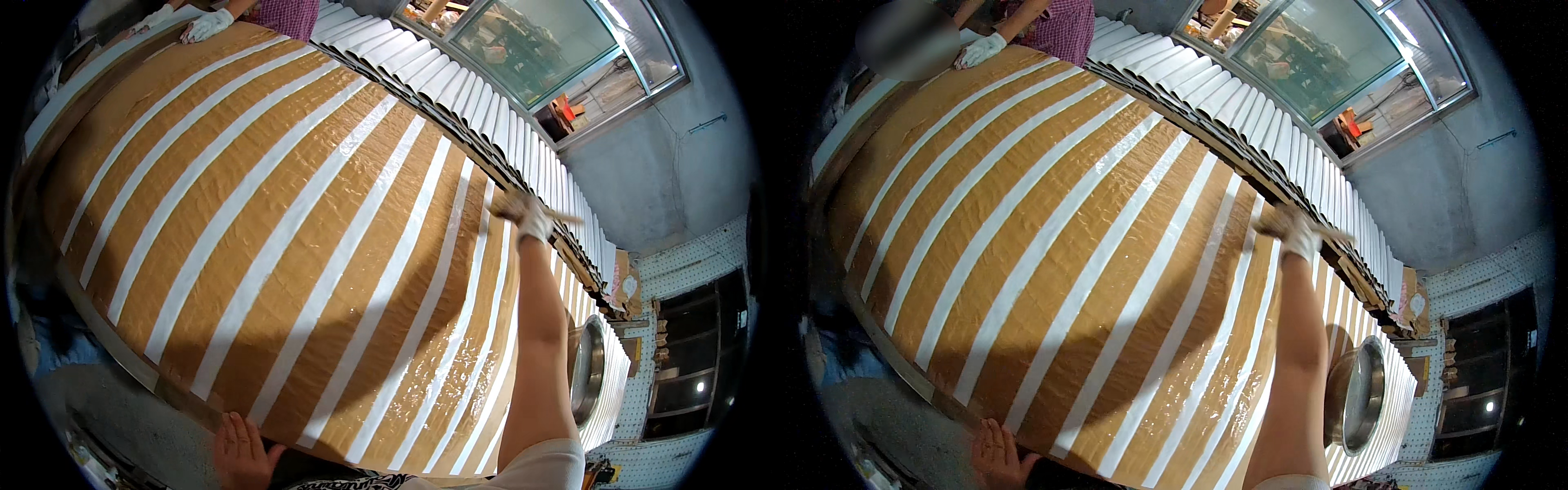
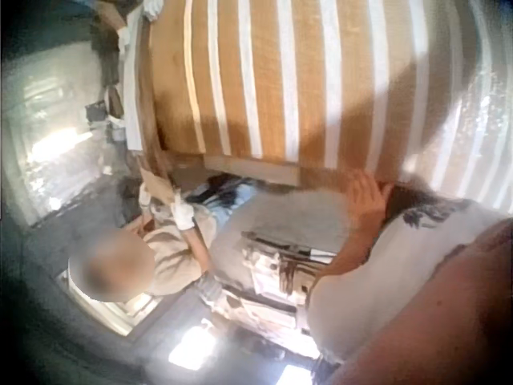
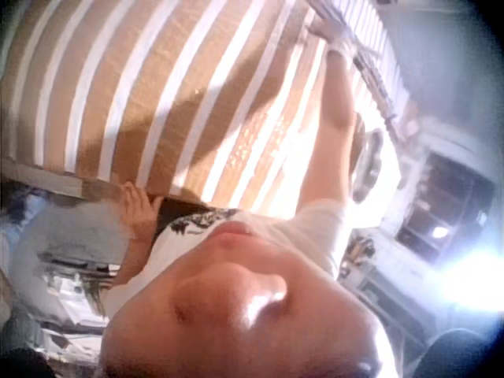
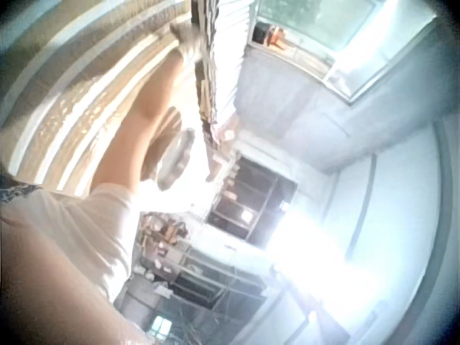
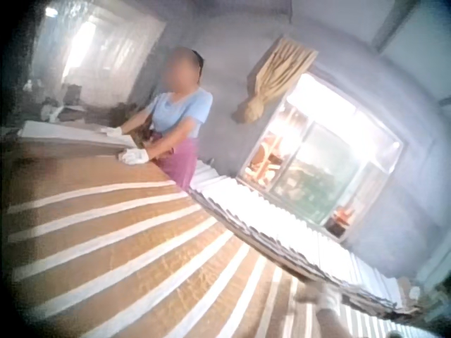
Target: The person applies a liquid adhesive to a large sheet of paper using a brush, repeatedly dipping the brush into a metal bowl and spreading the liquid across the surface. Another person assists by holding the paper steady.
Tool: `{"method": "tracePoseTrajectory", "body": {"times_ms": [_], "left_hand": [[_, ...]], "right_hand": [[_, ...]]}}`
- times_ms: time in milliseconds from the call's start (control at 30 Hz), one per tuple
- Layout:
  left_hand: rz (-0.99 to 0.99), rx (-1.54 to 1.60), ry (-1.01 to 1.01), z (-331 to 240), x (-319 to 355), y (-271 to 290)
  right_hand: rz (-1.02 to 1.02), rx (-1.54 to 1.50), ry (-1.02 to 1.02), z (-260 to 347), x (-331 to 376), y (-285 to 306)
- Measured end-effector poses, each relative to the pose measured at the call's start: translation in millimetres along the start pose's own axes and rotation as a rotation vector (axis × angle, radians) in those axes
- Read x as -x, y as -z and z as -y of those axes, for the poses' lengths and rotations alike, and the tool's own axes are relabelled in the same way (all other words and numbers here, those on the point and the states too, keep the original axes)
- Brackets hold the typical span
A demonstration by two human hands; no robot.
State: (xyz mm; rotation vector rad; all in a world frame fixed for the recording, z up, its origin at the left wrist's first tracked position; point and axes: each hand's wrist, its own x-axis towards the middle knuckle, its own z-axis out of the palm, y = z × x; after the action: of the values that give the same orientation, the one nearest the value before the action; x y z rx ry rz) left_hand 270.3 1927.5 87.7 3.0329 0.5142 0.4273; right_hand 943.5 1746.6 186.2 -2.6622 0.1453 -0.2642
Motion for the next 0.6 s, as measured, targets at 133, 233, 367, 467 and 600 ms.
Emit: {"method": "tracePoseTrajectory", "body": {"times_ms": [133, 233, 367, 467, 600], "left_hand": [[-0.02, 0.035, -0.104, 3.0, -12.6, 9.6], [0.01, 0.049, -0.043, -1.1, -2.4, 7.2], [0.078, -0.017, -0.012, -5.5, 3.7, 15.6], [0.111, 0.031, 0.051, -9.6, 3.6, 6.7], [0.072, 0.01, 0.047, -4.4, 6.4, 0.3]], "right_hand": [[0.293, -0.989, 0.149, 174.9, 104.4, -48.9], [0.38, -0.957, 0.377, 260.1, 191.7, -104.6], [0.297, -0.573, 0.582, 279.6, 244.7, -106.5], [0.286, -0.76, 0.349, 211.6, 205.7, -80.7], [0.152, -0.686, -0.105, 94.0, 187.3, 2.5]]}}
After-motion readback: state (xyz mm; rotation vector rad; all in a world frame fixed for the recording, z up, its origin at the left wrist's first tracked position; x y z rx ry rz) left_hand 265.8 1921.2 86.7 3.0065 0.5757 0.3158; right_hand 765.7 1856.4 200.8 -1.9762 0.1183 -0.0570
